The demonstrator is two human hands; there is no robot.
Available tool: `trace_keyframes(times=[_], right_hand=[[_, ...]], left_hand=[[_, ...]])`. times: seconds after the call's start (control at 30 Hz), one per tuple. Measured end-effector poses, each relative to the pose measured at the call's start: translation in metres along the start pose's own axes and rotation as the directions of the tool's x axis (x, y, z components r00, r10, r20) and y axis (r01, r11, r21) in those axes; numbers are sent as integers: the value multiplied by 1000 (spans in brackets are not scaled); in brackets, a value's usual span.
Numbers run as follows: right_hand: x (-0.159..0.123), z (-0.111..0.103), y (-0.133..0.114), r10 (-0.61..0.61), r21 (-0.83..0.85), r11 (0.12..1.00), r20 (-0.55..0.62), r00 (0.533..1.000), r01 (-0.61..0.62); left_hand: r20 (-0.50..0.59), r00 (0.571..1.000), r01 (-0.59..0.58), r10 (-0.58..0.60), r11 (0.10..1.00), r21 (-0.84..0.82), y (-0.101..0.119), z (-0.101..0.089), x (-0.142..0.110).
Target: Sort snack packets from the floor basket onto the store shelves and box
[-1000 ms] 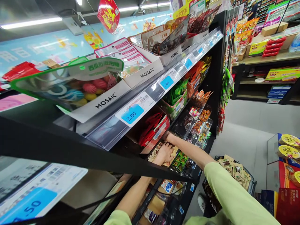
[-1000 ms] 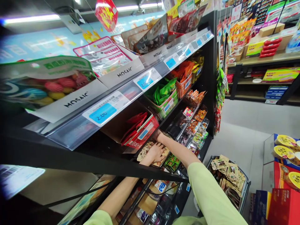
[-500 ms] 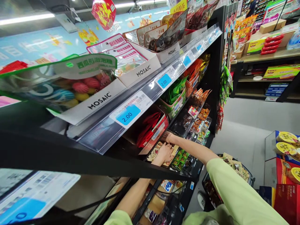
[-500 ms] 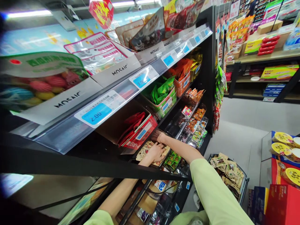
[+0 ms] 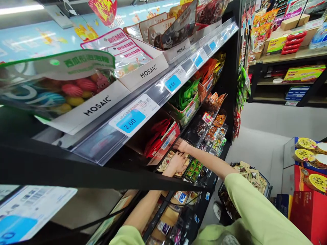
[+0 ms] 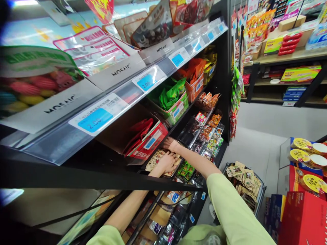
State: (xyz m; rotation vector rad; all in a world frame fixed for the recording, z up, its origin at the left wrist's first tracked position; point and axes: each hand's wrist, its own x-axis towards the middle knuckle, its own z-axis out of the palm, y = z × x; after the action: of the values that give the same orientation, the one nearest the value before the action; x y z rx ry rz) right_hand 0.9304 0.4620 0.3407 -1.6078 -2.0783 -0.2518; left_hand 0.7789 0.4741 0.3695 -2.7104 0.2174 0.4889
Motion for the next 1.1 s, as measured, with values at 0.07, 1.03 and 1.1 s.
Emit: trace_keyframes(times=[0.07,1.03,1.1], right_hand=[[-3,-8,-4,22,-6,1000,69,997,-22],[-596,-41,-125,918,483,-159,-248,-309,-861],[-602,-27,-133,914,502,-212,-203,-352,-839]], left_hand=[[19,1000,13,-13,1000,-18,2,-3,0],[-477,706,289,-524,828,-480,48,-23,-82],[-491,647,367,-583,803,-470,55,-16,-94]])
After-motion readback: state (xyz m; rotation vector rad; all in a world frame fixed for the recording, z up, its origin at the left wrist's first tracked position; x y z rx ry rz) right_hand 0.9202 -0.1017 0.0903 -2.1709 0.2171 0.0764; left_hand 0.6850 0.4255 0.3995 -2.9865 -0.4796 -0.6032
